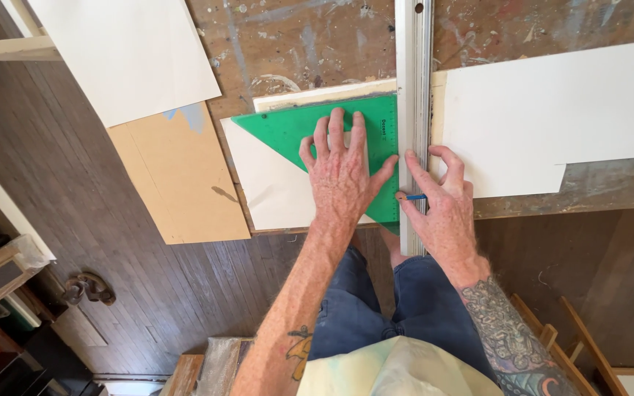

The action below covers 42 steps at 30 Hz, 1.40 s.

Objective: Measuring and marking lines on paper and cardboard using a ruler, triangle, and pencil on a workbench.

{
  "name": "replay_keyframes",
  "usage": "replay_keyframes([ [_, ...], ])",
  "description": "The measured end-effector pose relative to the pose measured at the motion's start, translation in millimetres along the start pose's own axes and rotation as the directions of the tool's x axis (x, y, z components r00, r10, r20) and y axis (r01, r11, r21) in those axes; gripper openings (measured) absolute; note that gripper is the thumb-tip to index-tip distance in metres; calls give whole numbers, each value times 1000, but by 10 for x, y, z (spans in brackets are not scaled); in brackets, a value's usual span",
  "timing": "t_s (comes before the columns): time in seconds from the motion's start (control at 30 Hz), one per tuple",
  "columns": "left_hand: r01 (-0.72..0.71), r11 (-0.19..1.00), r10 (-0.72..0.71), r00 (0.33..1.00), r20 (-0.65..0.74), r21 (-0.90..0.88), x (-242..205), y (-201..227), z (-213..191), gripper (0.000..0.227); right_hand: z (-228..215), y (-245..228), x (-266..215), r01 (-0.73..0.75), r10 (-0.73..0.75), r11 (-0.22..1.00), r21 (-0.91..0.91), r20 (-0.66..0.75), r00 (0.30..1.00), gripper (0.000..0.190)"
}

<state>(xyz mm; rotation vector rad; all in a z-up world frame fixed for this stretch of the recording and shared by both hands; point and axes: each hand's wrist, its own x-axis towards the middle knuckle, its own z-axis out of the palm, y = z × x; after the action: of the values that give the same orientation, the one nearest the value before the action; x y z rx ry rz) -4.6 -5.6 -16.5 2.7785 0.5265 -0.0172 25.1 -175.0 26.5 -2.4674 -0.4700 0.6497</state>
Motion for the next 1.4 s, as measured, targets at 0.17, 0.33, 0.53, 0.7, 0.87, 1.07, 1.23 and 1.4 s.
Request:
replay_keyframes([
  [0.17, -77, 996, 77, 997, 15, 36, 16, -39, -34, 82, -34, -56, 15, -4, 4, 1000, -10, 11, 1000, 68],
  [0.33, -210, 977, 210, 978, 8, 48, 21, -65, 31, 67, -33, -58, 16, -16, 16, 999, -34, 9, 1000, 71],
  [0.53, -342, 913, 330, 939, 92, 221, 86, -18, -99, 69, -15, -84, 7, -25, 24, 999, -24, -1, 1000, 74],
  [0.7, -479, 846, 393, 857, 333, 234, 157, 45, -335, 96, -42, -105, 29, -39, 39, 999, 1, 4, 999, 73],
  [0.87, -531, 800, 416, 826, 380, 279, 199, 154, -430, 103, -39, -101, 26, -36, 36, 999, -11, -1, 999, 71],
  [1.07, -533, 800, 398, 814, 423, 275, 182, 183, -434, 101, -49, -69, 11, -19, 19, 999, -33, 10, 1000, 71],
  [1.23, -535, 795, 380, 807, 452, 286, 202, 228, -485, 109, -78, -36, 20, -13, 13, 1000, -15, 17, 1000, 73],
  [1.4, -512, 811, 370, 824, 429, 283, 171, 235, -419, 107, -41, 47, 0, 16, -16, 1000, -21, 11, 1000, 75],
])
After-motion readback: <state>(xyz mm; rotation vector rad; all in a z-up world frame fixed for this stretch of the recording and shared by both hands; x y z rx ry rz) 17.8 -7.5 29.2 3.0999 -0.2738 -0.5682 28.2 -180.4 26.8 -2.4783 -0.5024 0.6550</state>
